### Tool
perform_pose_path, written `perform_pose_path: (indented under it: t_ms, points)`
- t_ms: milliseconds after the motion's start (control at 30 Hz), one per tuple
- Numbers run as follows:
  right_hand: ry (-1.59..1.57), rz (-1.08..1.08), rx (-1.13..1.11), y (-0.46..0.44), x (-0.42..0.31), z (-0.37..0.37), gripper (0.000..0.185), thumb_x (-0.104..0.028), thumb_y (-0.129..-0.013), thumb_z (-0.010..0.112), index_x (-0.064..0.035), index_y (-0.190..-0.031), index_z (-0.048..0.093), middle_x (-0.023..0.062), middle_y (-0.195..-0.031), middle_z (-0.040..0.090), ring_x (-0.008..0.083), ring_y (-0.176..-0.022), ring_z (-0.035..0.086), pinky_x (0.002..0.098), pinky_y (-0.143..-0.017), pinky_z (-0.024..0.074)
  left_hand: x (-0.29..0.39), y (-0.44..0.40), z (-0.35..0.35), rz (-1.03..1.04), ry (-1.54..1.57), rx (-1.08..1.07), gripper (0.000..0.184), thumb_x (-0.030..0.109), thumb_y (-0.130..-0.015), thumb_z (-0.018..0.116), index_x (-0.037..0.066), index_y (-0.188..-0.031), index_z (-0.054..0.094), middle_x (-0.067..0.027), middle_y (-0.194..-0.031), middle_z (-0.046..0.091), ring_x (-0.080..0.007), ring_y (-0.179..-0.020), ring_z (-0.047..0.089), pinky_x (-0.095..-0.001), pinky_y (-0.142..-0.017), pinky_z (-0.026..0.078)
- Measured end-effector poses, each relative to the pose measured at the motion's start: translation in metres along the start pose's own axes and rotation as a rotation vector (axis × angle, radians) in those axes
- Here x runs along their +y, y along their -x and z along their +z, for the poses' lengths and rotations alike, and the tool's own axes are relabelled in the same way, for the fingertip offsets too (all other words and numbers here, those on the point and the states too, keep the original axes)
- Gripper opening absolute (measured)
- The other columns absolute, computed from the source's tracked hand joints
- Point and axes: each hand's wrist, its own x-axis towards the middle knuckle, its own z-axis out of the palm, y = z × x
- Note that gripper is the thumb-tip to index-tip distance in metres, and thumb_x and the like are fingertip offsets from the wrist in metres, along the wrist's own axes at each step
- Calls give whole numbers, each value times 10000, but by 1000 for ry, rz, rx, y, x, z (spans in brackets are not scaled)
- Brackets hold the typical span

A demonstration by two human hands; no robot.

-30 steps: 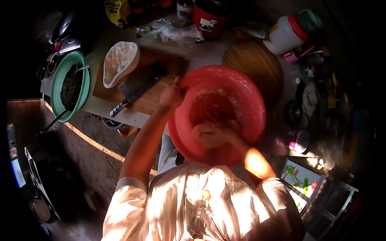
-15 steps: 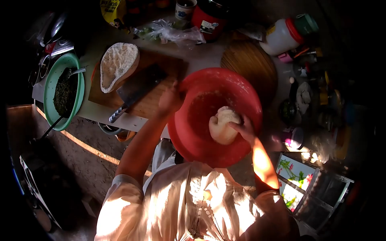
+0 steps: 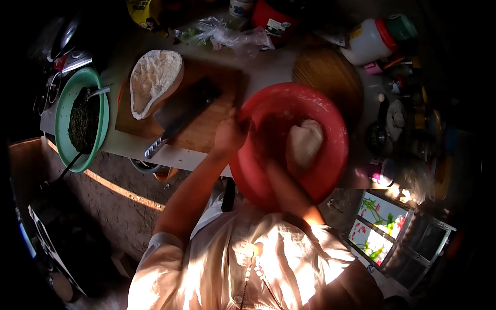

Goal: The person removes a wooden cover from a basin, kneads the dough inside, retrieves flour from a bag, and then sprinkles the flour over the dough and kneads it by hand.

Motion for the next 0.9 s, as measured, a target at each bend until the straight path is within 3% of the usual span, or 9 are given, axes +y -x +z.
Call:
perform_pose_path:
  t_ms: [133, 200, 333, 400, 533, 600, 633, 700, 900]
  points:
    - [-258, -633, -613, 58, 50, -35, 565, -320, -901, 371, 68, -1306, 304, 246, -1388, 241, 353, -1297, 233, 421, -1067, 200, 2, 2, -3, -48, -19, -25, 351, 304, -813, 563, 32, -1000, 445, -261, -763, 599, -443, -727, 572, -514, -625, 454]
    - [15, -734, -775, 87, 73, -26, 558, -318, -901, 373, 59, -1306, 306, 205, -1398, 249, 323, -1302, 236, 413, -1064, 209, -2, 2, -1, -4, 6, -27, 342, 313, -818, 555, 38, -984, 439, -267, -752, 593, -451, -715, 566, -518, -621, 453]
    - [-105, -711, -527, 98, 67, -17, 509, -295, -909, 368, 55, -1278, 357, 198, -1393, 271, 317, -1294, 262, 419, -1062, 211, -2, 5, 4, -62, -49, -2, 325, 312, -821, 548, 42, -967, 441, -269, -739, 590, -457, -705, 562, -520, -618, 452]
    - [-294, -394, -471, 70, 29, -21, 485, -289, -915, 352, 45, -1265, 383, 200, -1381, 296, 314, -1302, 246, 441, -1056, 210, 2, 3, 4, -62, -90, 18, 311, 306, -821, 547, 45, -955, 444, -267, -739, 591, -460, -716, 561, -519, -623, 452]
    - [-338, -484, -559, 68, 42, -20, 513, -314, -915, 336, 36, -1290, 358, 197, -1403, 253, 291, -1331, 182, 471, -1057, 184, 2, -2, 0, -33, -79, 14, 313, 299, -819, 549, 39, -962, 450, -263, -741, 593, -451, -718, 567, -517, -624, 455]
    - [399, -882, -809, 79, 55, -24, 549, -346, -911, 321, 23, -1317, 316, 166, -1430, 203, 273, -1347, 122, 443, -1068, 172, 2, -1, 0, -9, -80, 24, 324, 294, -816, 550, 32, -978, 453, -262, -743, 593, -446, -718, 570, -517, -627, 456]
    - [396, -882, -809, 80, 56, -24, 549, -346, -911, 321, 23, -1317, 316, 166, -1430, 203, 273, -1347, 122, 443, -1068, 172, 3, 0, 0, -10, -83, 22, 324, 294, -816, 550, 32, -978, 453, -262, -743, 593, -446, -718, 570, -517, -627, 456]
    - [-229, -511, -651, 84, 47, -28, 538, -339, -913, 317, 22, -1311, 328, 176, -1425, 214, 291, -1339, 149, 428, -1080, 156, 8, 4, 0, -37, -49, 38, 320, 281, -811, 553, 22, -976, 461, -262, -752, 594, -446, -726, 569, -514, -641, 455]
    - [-234, -608, -606, 68, 53, 19, 545, -336, -918, 299, 50, -1301, 324, 184, -1411, 242, 308, -1321, 206, 443, -1080, 149, 4, -2, -1, -10, -80, 45, 253, 238, -807, 555, 16, -899, 476, -273, -778, 579, -449, -774, 555, -489, -626, 445]
